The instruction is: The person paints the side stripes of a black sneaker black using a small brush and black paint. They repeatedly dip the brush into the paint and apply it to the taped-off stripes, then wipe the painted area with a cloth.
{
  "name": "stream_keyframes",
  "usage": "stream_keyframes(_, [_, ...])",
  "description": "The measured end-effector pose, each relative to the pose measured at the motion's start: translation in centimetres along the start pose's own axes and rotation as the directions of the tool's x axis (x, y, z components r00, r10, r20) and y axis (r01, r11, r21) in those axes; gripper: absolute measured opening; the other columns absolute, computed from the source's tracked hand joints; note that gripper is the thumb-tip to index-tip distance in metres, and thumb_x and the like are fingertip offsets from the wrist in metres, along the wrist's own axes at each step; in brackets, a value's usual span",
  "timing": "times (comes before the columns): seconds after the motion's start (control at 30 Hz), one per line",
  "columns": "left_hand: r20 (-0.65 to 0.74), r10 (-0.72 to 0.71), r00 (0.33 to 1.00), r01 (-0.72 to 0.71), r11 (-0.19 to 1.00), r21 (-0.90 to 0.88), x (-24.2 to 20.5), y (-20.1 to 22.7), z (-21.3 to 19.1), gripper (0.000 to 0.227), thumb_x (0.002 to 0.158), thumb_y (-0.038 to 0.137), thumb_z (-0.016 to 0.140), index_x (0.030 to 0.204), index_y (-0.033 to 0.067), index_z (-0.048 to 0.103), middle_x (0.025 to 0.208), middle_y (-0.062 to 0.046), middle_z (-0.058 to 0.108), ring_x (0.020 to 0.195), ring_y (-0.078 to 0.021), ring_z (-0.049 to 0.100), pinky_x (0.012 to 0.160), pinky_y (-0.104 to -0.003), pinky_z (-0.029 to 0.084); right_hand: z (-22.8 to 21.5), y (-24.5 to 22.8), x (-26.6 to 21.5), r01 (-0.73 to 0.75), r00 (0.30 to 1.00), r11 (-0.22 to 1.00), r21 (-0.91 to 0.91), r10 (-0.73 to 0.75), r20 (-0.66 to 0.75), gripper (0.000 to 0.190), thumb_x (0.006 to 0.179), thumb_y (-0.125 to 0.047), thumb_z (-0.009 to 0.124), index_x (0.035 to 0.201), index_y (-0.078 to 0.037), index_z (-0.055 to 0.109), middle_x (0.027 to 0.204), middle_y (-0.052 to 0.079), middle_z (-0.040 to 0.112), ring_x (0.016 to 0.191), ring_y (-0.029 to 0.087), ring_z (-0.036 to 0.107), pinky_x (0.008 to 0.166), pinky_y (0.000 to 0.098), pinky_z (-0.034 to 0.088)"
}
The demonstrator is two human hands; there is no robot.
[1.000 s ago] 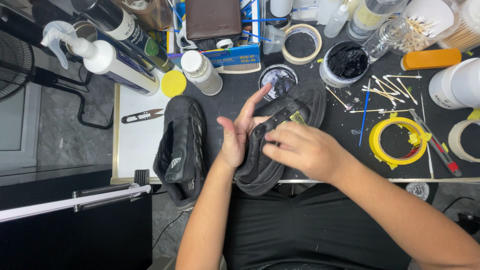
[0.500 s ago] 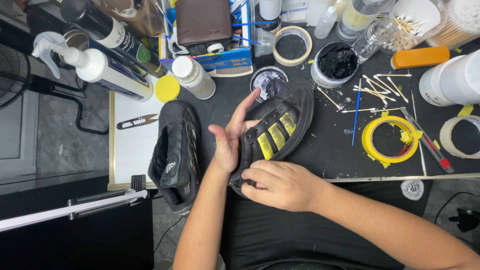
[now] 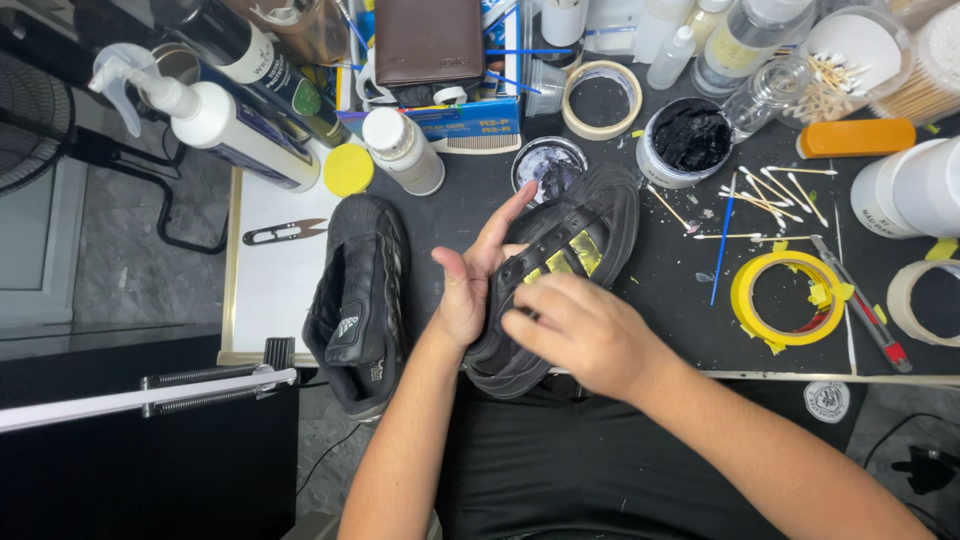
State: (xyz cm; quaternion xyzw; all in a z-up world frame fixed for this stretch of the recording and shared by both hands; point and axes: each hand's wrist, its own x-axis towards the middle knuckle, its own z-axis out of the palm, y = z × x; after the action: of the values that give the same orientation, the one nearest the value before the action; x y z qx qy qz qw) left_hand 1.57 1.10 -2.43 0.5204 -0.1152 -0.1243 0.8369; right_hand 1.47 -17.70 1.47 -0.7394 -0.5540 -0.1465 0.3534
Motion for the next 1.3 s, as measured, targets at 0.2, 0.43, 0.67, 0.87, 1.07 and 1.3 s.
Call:
stream_keyframes(0.2, [0.011,0.024,1.000,-0.025,0.999,0.025,0.1,0.1,0.1,0.136,0.076,0.098,0.023,0.170,0.0018,0.003,0.131,-0.031,0.065,0.123,-0.0279,0.065,0.112,-0.038,0.048,0.0,0.3,-0.1,0.062,0.998,0.998,0.021,-0.063,0.020,0.023,0.084,-0.011,0.068,0.107,-0.006,0.068,0.112,0.008,0.064,0.103,0.027,0.065,0.089,0.0375,0.055])
stream_keyframes(0.43, [-0.013,-0.019,1.000,0.019,0.999,-0.032,0.2,0.4,0.4,0.136,0.072,0.098,0.025,0.168,0.0057,-0.001,0.129,-0.032,0.064,0.119,-0.0302,0.066,0.107,-0.041,0.049,0.0,-0.4,-0.8,0.242,0.969,0.969,0.054,-0.244,0.043,0.015,0.092,-0.011,0.071,0.106,-0.007,0.066,0.115,0.006,0.065,0.108,0.024,0.065,0.096,0.0364,0.056])
stream_keyframes(0.67, [0.001,0.015,1.000,-0.015,0.999,0.039,0.0,0.2,0.4,0.137,0.076,0.099,0.024,0.171,0.0035,-0.001,0.128,-0.034,0.065,0.118,-0.0315,0.067,0.109,-0.040,0.050,0.7,-0.1,-1.4,0.018,0.998,1.000,0.005,-0.018,-0.059,0.026,0.085,-0.010,0.069,0.110,-0.004,0.070,0.113,0.010,0.065,0.107,0.028,0.064,0.095,0.0393,0.055])
stream_keyframes(0.87, [-0.009,-0.079,0.997,0.079,0.997,-0.013,0.7,0.7,0.1,0.131,0.077,0.095,0.029,0.168,0.0078,-0.008,0.132,-0.035,0.062,0.119,-0.0342,0.066,0.107,-0.042,0.050,1.4,-3.0,-3.3,0.028,0.991,0.996,0.086,-0.017,-0.130,0.027,0.087,-0.013,0.073,0.112,-0.005,0.069,0.110,0.008,0.064,0.103,0.025,0.063,0.091,0.0387,0.054])
stream_keyframes(1.07, [0.015,-0.156,0.988,0.153,0.979,0.132,2.6,2.1,0.4,0.117,0.086,0.089,0.021,0.168,0.0073,0.003,0.129,-0.036,0.065,0.121,-0.0362,0.068,0.108,-0.042,0.050,-1.5,0.4,-10.8,-0.352,0.494,0.567,0.745,0.788,-0.367,0.016,0.102,-0.001,0.043,0.114,0.001,0.052,0.105,0.017,0.054,0.085,0.022,0.048,0.080,0.0327,0.042])
stream_keyframes(1.3, [0.091,-0.137,0.986,0.020,0.646,0.763,6.3,3.9,4.9,0.095,0.095,0.078,0.017,0.162,0.0117,0.030,0.104,-0.014,0.082,0.100,-0.0245,0.070,0.095,-0.040,0.048,-2.2,1.8,-15.0,-0.199,0.457,0.527,0.826,0.796,-0.397,0.016,0.100,-0.009,0.038,0.110,0.001,0.047,0.096,0.019,0.055,0.085,0.023,0.052,0.089,0.0368,0.047])
